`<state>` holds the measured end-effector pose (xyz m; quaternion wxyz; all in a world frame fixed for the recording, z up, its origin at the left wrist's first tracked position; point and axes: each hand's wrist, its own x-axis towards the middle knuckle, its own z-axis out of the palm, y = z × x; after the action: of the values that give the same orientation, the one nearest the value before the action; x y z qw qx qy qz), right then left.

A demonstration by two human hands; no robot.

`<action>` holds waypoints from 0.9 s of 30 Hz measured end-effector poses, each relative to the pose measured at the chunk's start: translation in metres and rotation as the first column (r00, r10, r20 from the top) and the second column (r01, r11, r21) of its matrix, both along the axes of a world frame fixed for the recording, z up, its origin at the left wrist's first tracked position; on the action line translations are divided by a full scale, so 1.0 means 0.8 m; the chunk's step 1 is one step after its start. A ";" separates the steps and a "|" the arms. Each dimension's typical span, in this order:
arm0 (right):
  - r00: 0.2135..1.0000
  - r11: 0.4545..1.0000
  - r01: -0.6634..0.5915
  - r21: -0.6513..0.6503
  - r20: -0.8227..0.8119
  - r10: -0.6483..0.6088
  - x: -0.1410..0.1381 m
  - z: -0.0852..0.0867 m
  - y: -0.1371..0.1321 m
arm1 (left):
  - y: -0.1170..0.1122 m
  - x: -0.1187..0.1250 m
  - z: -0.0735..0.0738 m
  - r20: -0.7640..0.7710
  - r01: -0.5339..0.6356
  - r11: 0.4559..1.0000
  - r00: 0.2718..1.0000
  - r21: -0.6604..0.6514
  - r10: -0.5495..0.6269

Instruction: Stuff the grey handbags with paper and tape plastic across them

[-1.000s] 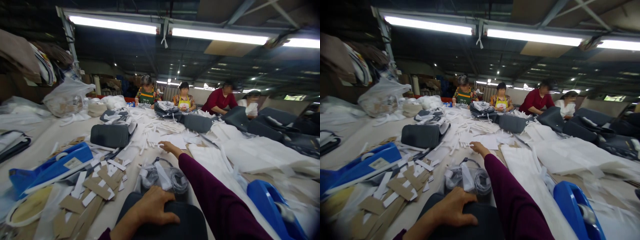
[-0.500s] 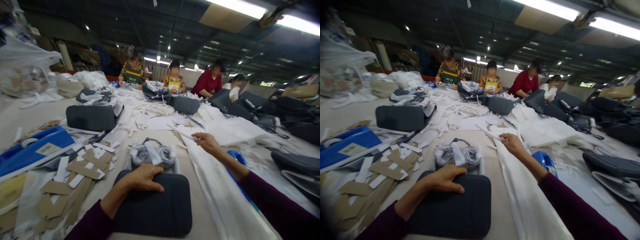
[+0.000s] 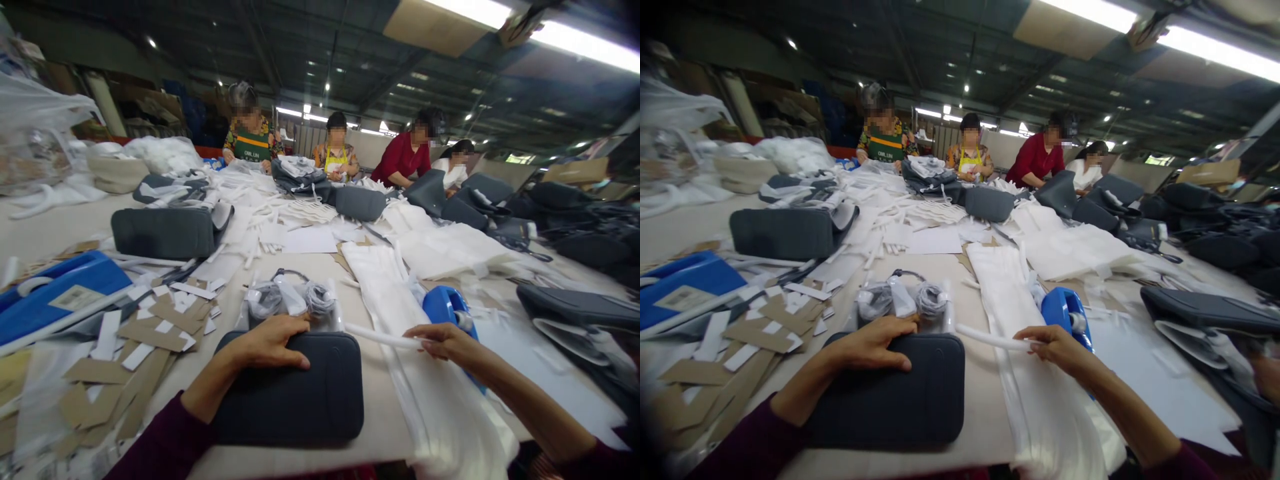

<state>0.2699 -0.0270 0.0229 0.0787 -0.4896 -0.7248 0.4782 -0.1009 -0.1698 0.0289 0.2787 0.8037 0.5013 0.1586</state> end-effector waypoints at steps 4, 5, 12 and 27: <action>1.000 1.000 0.000 -0.007 0.015 0.000 0.007 0.000 0.000 | 0.000 -0.001 0.000 0.015 0.006 1.000 1.000 -0.005 -0.006; 1.000 1.000 -0.018 -0.011 0.020 0.018 0.005 0.000 -0.002 | 0.000 -0.001 0.001 0.017 0.008 1.000 1.000 -0.007 -0.008; 0.998 0.998 -0.067 0.012 0.014 0.067 -0.016 -0.012 0.000 | 0.000 0.000 0.003 0.015 0.001 1.000 1.000 -0.002 -0.001; 0.970 0.961 -0.215 -0.172 0.076 0.231 -0.026 -0.005 -0.011 | -0.002 -0.003 -0.001 0.094 0.023 1.000 0.995 -0.008 -0.022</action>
<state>0.2493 -0.0361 0.0187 -0.0506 -0.4319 -0.7369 0.5175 -0.1034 -0.1717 0.0281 0.3074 0.7996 0.4793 0.1909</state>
